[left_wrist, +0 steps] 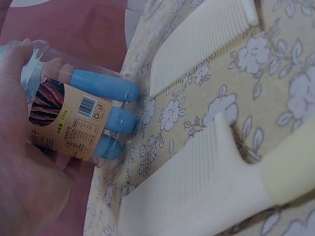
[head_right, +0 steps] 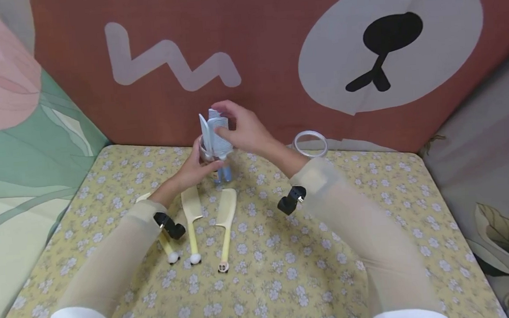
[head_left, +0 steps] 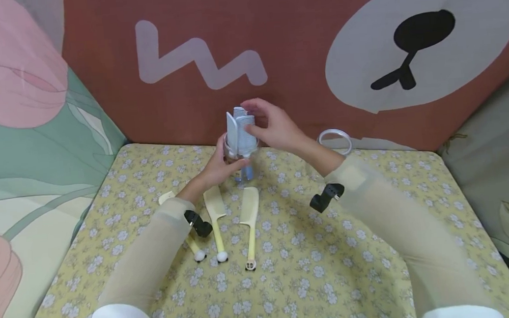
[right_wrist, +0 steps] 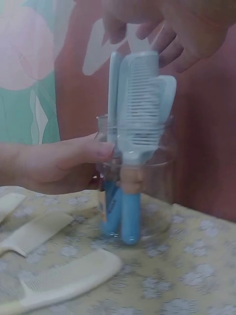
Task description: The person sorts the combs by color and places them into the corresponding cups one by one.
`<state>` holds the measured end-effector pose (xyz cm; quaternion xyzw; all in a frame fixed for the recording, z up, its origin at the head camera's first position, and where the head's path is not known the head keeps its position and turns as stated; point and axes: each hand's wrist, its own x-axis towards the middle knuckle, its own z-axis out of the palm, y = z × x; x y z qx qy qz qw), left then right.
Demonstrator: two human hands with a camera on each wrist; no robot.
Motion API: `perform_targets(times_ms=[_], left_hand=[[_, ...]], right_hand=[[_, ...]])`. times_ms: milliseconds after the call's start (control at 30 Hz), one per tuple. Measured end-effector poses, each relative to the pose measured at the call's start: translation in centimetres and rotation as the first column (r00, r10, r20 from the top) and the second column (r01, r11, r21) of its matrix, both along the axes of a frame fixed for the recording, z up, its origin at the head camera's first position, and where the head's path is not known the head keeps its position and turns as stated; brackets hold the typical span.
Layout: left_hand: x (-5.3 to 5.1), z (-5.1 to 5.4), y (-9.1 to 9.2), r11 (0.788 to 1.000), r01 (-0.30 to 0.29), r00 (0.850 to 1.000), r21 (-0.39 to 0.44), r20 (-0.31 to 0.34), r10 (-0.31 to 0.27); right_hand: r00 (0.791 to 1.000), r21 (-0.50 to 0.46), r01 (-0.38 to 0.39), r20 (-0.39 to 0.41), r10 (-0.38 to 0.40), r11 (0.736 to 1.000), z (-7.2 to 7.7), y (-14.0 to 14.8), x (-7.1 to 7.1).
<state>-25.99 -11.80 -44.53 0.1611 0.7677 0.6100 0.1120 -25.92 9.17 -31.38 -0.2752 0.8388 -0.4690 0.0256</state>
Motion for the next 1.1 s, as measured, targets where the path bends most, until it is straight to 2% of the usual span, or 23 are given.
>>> perform_targets(times_ms=[133, 167, 333, 367, 400, 500, 600, 800, 1000, 1100], left_hand=[[0.1, 0.0, -0.2, 1.0, 0.0, 1.0, 0.0, -0.005, 0.0], [0.3, 0.4, -0.2, 1.0, 0.003, 1.0, 0.008, 0.0, -0.003], [0.4, 0.4, -0.4, 1.0, -0.003, 1.0, 0.015, -0.002, 0.003], [0.4, 0.4, -0.4, 1.0, -0.007, 1.0, 0.012, -0.001, 0.007], [0.2, 0.0, -0.5, 1.0, -0.011, 1.0, 0.006, -0.008, 0.011], [0.2, 0.0, -0.4, 1.0, -0.018, 1.0, 0.0, -0.006, 0.018], [0.2, 0.0, -0.3, 1.0, -0.026, 1.0, -0.008, -0.008, 0.026], [0.2, 0.1, -0.3, 1.0, -0.023, 1.0, -0.008, -0.015, 0.023], [0.2, 0.0, -0.3, 1.0, -0.018, 1.0, -0.001, -0.017, 0.018], [0.2, 0.0, -0.4, 1.0, -0.024, 1.0, -0.004, -0.018, 0.024]], right_hand=[[0.986, 0.162, -0.063, -0.145, 0.087, 0.985, 0.3, 1.4, 0.8], [0.981, 0.206, -0.059, -0.17, 0.095, 0.977, 0.3, 1.8, 1.1], [0.971, 0.38, -0.012, -0.217, 0.102, 0.925, 0.1, 4.0, 2.4], [0.967, 0.405, 0.001, -0.232, 0.102, 0.914, 0.0, 4.6, 2.6], [0.961, 0.424, 0.008, -0.252, 0.11, 0.905, -0.1, 5.1, 2.8], [0.942, 0.465, 0.032, -0.309, 0.129, 0.885, -0.6, 6.8, 3.3], [0.94, 0.492, 0.056, -0.32, 0.121, 0.869, -1.0, 8.4, 4.0], [0.949, 0.479, 0.102, -0.309, 0.059, 0.872, -1.9, 11.6, 4.8], [0.962, 0.381, 0.149, -0.268, -0.045, 0.913, -2.8, 15.0, 5.2], [0.973, 0.295, 0.169, -0.204, -0.111, 0.94, -3.5, 16.4, 5.2]])
